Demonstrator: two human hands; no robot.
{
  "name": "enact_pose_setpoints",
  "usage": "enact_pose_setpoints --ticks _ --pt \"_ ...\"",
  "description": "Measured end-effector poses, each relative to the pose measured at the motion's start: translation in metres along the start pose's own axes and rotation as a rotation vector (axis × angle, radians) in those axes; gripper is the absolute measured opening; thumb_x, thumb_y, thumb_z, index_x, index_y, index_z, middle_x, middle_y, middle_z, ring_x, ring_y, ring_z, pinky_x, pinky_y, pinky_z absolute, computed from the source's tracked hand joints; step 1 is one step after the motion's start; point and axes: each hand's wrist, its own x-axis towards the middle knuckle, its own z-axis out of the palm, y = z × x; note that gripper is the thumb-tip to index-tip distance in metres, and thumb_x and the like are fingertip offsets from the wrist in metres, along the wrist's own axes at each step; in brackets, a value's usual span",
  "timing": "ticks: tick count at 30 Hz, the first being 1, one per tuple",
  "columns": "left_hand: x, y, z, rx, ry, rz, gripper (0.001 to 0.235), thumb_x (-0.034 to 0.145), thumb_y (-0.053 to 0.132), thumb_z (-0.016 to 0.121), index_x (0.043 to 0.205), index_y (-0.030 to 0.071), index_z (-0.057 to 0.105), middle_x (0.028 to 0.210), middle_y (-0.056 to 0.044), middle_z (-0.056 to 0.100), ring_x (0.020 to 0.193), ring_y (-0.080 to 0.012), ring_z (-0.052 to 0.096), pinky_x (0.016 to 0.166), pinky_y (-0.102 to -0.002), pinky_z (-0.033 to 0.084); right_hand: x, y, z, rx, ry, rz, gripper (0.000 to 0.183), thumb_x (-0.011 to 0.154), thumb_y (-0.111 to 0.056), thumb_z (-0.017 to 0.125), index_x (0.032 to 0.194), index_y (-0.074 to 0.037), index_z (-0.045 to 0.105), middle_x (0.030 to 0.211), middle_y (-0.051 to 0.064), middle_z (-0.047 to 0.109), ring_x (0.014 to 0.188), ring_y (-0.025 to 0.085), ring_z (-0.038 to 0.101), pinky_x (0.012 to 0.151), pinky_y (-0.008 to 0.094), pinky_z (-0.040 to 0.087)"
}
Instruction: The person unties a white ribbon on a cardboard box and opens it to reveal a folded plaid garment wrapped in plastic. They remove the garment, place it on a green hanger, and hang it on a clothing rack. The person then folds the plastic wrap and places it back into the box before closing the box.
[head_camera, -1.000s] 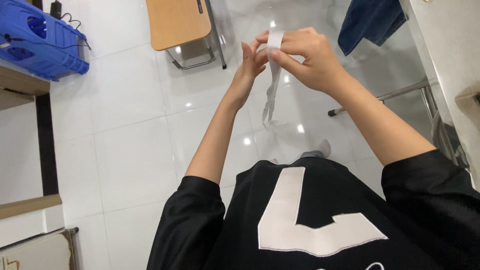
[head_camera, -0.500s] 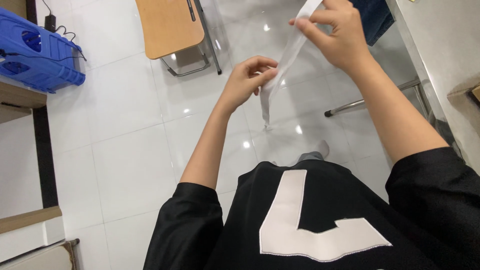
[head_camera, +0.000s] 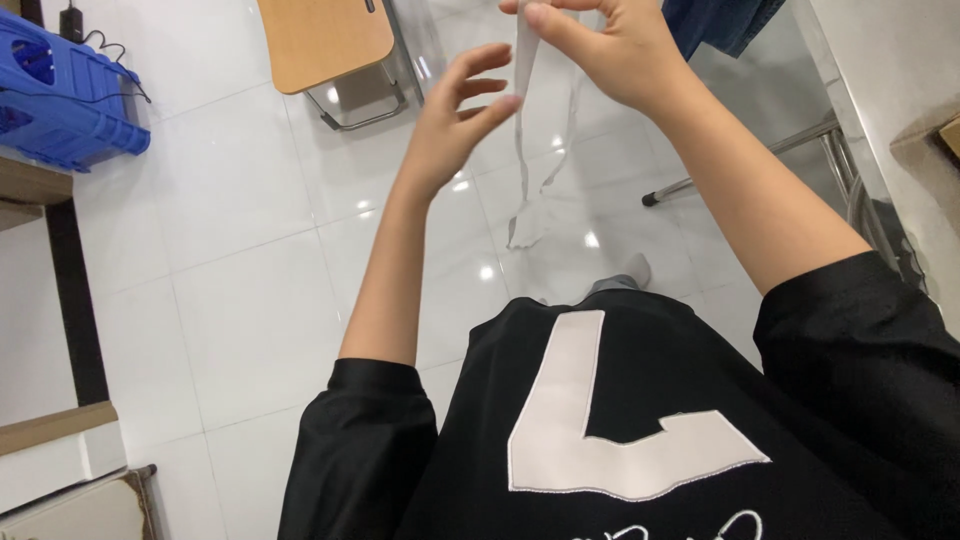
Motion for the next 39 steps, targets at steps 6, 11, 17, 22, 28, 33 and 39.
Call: enact_pose_setpoints --ticks 6,11,17,22,28,33,39 --pt "0.006 0.001 0.033 0.004 0.044 0.054 0.022 0.101 0.037 0.064 0.108 0.018 0.073 0.111 0.007 0.078 0.1 -0.0074 0.075 0.098 -0.03 0.054 -0.009 -0.001 0.008 0.293 -0.023 0.234 0.019 0.114 -0.018 0.054 0.128 -0.01 0.065 0.129 0.003 0.071 0.134 0.017 0.068 0.115 0.032 0.056" --pt "0.01 0.003 0.034 -0.049 0.049 0.073 0.02 0.101 0.031 0.065 0.106 0.016 0.077 0.116 0.002 0.076 0.098 -0.0107 0.076 0.088 -0.025 0.058 -0.022 -0.001 0.005 0.283 -0.081 0.359 0.027 0.114 -0.029 0.049 0.125 -0.009 0.063 0.131 0.008 0.074 0.127 0.018 0.072 0.114 0.032 0.054" --pt "0.02 0.002 0.046 0.097 0.167 0.114 0.014 0.098 0.031 0.069 0.098 0.02 0.076 0.092 0.01 0.077 0.086 -0.0075 0.07 0.074 -0.024 0.052 -0.04 0.005 0.008 0.436 -0.186 0.504 0.044 0.112 -0.039 0.042 0.128 -0.006 0.067 0.129 0.008 0.072 0.122 0.017 0.072 0.118 0.032 0.055" --pt "0.023 0.004 0.052 0.125 0.293 0.095 0.015 0.09 0.033 0.076 0.089 0.02 0.07 0.085 0.01 0.076 0.08 -0.0061 0.072 0.071 -0.023 0.053 -0.043 -0.01 0.002 0.43 -0.252 0.601 0.038 0.108 -0.038 0.051 0.124 -0.01 0.071 0.122 0.008 0.078 0.119 0.018 0.077 0.119 0.033 0.056" --pt "0.024 0.003 0.055 0.142 0.274 0.044 0.016 0.09 0.041 0.074 0.084 0.028 0.069 0.098 0.01 0.064 0.087 -0.0079 0.057 0.076 -0.025 0.046 -0.045 0.008 0.005 0.454 -0.205 0.656 0.035 0.104 -0.045 0.058 0.122 -0.018 0.072 0.116 -0.004 0.075 0.115 0.009 0.072 0.11 0.028 0.054" --pt "0.028 0.004 0.055 0.055 0.32 0.049 0.024 0.098 0.046 0.063 0.096 0.024 0.074 0.106 0.008 0.063 0.087 -0.0062 0.057 0.076 -0.024 0.048 -0.038 0.001 0.0 0.499 -0.152 0.549 0.041 0.106 -0.037 0.056 0.137 -0.011 0.066 0.131 0.007 0.075 0.121 0.017 0.074 0.115 0.033 0.058" --pt "0.038 -0.002 0.056 -0.406 0.08 -0.05 0.09 0.096 0.079 0.023 0.144 0.015 0.063 0.145 -0.014 0.07 0.137 -0.0234 0.063 0.118 -0.04 0.043 -0.033 0.007 -0.008 0.502 -0.114 0.454 0.03 0.109 -0.023 0.058 0.129 -0.004 0.068 0.126 0.012 0.075 0.104 0.032 0.082 0.102 0.039 0.065"
